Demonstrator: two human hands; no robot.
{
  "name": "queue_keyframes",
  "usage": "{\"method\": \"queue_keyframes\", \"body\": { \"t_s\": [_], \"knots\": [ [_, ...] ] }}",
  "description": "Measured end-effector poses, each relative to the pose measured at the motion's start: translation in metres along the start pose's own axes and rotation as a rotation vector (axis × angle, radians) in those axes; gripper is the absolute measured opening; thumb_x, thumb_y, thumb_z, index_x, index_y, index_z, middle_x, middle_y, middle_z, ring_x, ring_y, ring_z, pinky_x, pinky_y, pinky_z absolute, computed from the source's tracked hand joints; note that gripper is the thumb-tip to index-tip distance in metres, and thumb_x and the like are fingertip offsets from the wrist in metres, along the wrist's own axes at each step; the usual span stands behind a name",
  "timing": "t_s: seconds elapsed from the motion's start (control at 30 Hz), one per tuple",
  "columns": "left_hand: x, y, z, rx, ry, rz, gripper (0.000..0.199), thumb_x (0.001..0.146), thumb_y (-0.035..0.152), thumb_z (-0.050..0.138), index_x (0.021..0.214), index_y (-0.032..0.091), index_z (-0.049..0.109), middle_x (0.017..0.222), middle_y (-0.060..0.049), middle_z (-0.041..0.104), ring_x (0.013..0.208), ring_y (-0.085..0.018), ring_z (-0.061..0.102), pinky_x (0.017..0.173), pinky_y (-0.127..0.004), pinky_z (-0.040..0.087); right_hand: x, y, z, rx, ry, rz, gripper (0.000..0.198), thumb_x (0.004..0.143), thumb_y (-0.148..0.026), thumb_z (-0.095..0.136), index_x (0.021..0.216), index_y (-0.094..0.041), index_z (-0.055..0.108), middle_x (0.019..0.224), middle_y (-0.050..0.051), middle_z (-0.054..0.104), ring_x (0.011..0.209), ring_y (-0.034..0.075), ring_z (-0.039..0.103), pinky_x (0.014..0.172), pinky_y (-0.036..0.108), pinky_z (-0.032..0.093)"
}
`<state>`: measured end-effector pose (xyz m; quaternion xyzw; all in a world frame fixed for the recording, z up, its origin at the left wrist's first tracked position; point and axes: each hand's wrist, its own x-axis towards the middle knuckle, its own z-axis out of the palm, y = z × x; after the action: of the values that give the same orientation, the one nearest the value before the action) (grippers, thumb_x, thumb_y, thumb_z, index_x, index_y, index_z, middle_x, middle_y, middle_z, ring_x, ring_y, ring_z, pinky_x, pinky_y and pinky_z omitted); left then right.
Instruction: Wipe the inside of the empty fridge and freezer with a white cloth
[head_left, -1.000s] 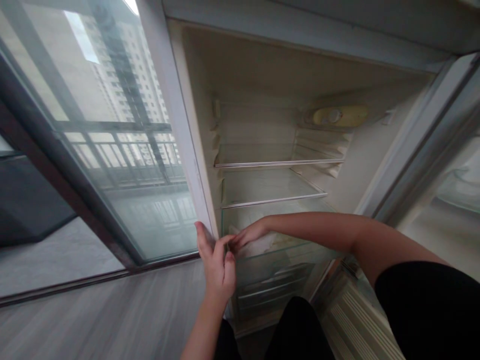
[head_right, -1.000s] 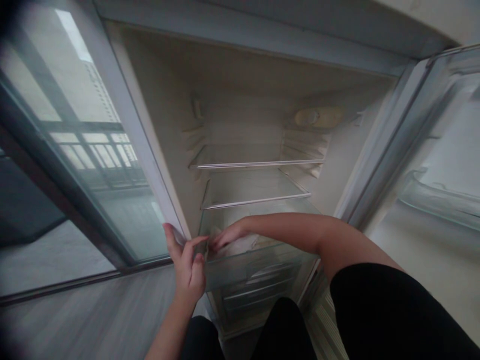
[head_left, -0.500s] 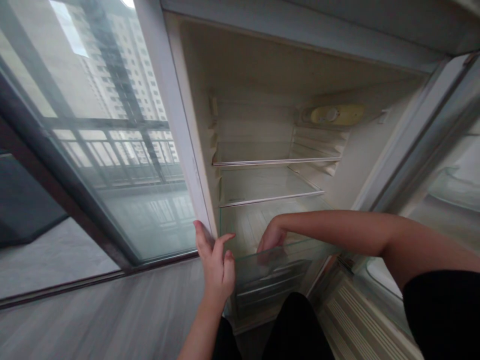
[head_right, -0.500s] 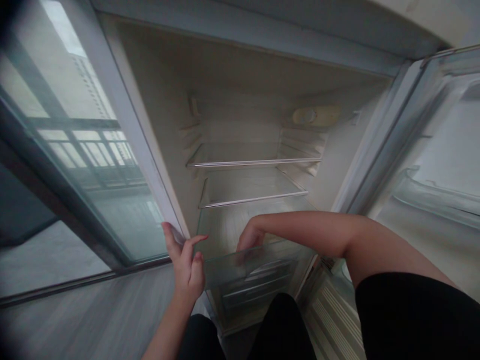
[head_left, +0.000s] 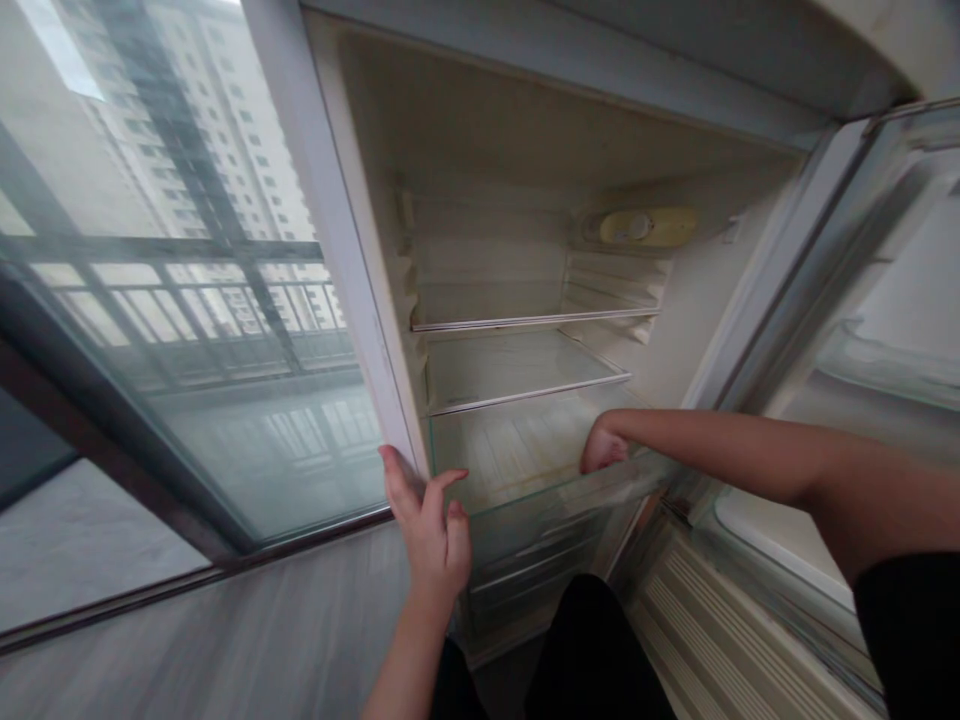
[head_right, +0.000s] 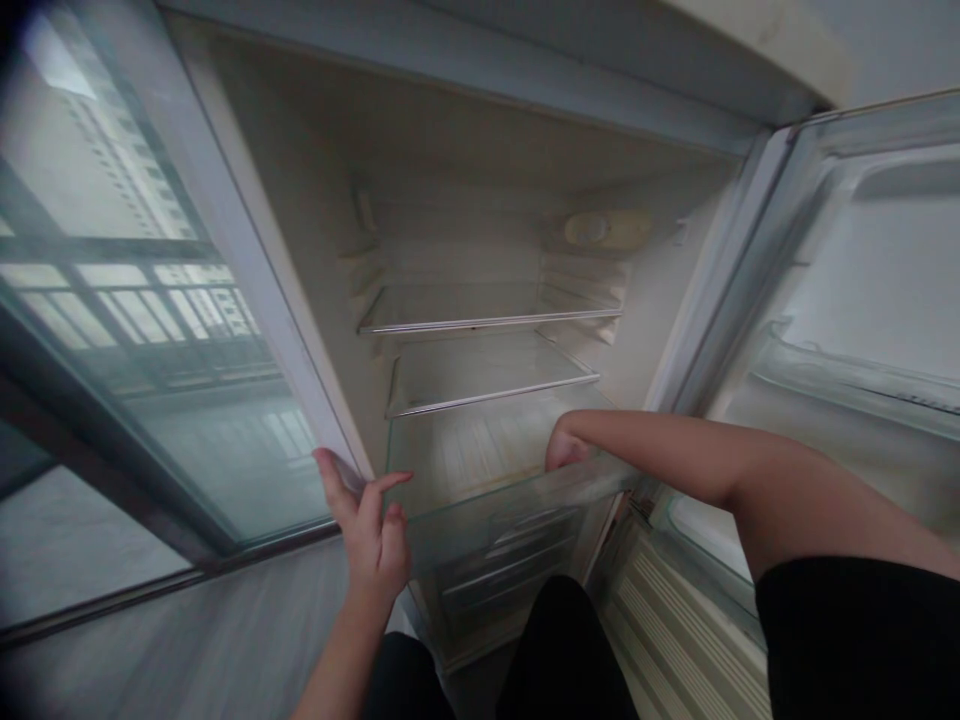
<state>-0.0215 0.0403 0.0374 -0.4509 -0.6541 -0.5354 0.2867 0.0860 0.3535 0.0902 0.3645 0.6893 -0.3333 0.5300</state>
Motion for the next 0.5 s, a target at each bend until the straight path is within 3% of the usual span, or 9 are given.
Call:
{"method": "queue_keyframes", "body": {
  "t_s": [0.13,0.2,0.27,0.37,0.43,0.5],
  "knots": [
    [0.001,0.002,-0.001,0.026,-0.013,-0.011,0.029,0.096,0.018,0.044,0.112,0.018,0.068,0.175,-0.001,-0.012,0.161,-0.034,-0.004,0.129,-0.057,0.010,0.008,-0.073,0.018,-0.185,-0.050,-0.307,0.031,0.076,-0.026,0.078,0.104,-0.018,0.068,0.083,0.000,0.071,0.070,0.017,0.067,0.062,0.028,0.054],
    [0.001,0.004,-0.002,0.033,-0.018,-0.012,0.029,0.098,0.020,0.043,0.112,0.018,0.068,0.175,-0.001,-0.012,0.161,-0.034,-0.004,0.129,-0.056,0.011,0.018,-0.121,0.026,-0.220,-0.017,-0.634,0.027,0.082,-0.025,0.071,0.109,-0.021,0.067,0.094,-0.002,0.071,0.083,0.016,0.068,0.068,0.026,0.055],
    [0.001,0.006,-0.003,0.040,-0.020,-0.018,0.029,0.099,0.022,0.042,0.112,0.018,0.067,0.175,-0.001,-0.011,0.161,-0.033,-0.003,0.129,-0.054,0.012,0.032,-0.166,0.033,-0.361,0.179,-0.944,0.016,0.087,-0.022,0.063,0.101,-0.017,0.068,0.094,-0.001,0.071,0.093,0.016,0.067,0.081,0.027,0.054],
    [0.001,0.007,-0.004,0.061,-0.019,-0.018,0.030,0.100,0.023,0.040,0.113,0.017,0.066,0.175,-0.002,-0.010,0.161,-0.032,-0.001,0.130,-0.052,0.013,0.051,-0.214,0.035,-0.882,0.497,-0.986,0.008,0.083,-0.022,0.069,0.080,-0.015,0.070,0.084,0.003,0.071,0.106,0.025,0.066,0.103,0.035,0.048],
    [0.000,0.008,-0.004,0.076,-0.012,-0.013,0.030,0.099,0.022,0.039,0.112,0.018,0.066,0.175,-0.003,-0.009,0.161,-0.032,0.000,0.129,-0.053,0.014,0.059,-0.228,0.029,-1.000,0.602,-0.935,0.009,0.080,-0.025,0.072,0.080,-0.016,0.072,0.092,0.007,0.074,0.116,0.030,0.064,0.111,0.041,0.043],
    [0.000,0.008,-0.003,0.090,-0.004,-0.014,0.030,0.099,0.021,0.040,0.112,0.018,0.067,0.175,-0.004,-0.008,0.161,-0.033,0.001,0.129,-0.054,0.015,0.063,-0.226,0.017,-0.986,0.649,-0.913,0.019,0.081,-0.028,0.071,0.094,-0.015,0.075,0.111,0.013,0.074,0.127,0.034,0.059,0.114,0.047,0.041]
  ]
}}
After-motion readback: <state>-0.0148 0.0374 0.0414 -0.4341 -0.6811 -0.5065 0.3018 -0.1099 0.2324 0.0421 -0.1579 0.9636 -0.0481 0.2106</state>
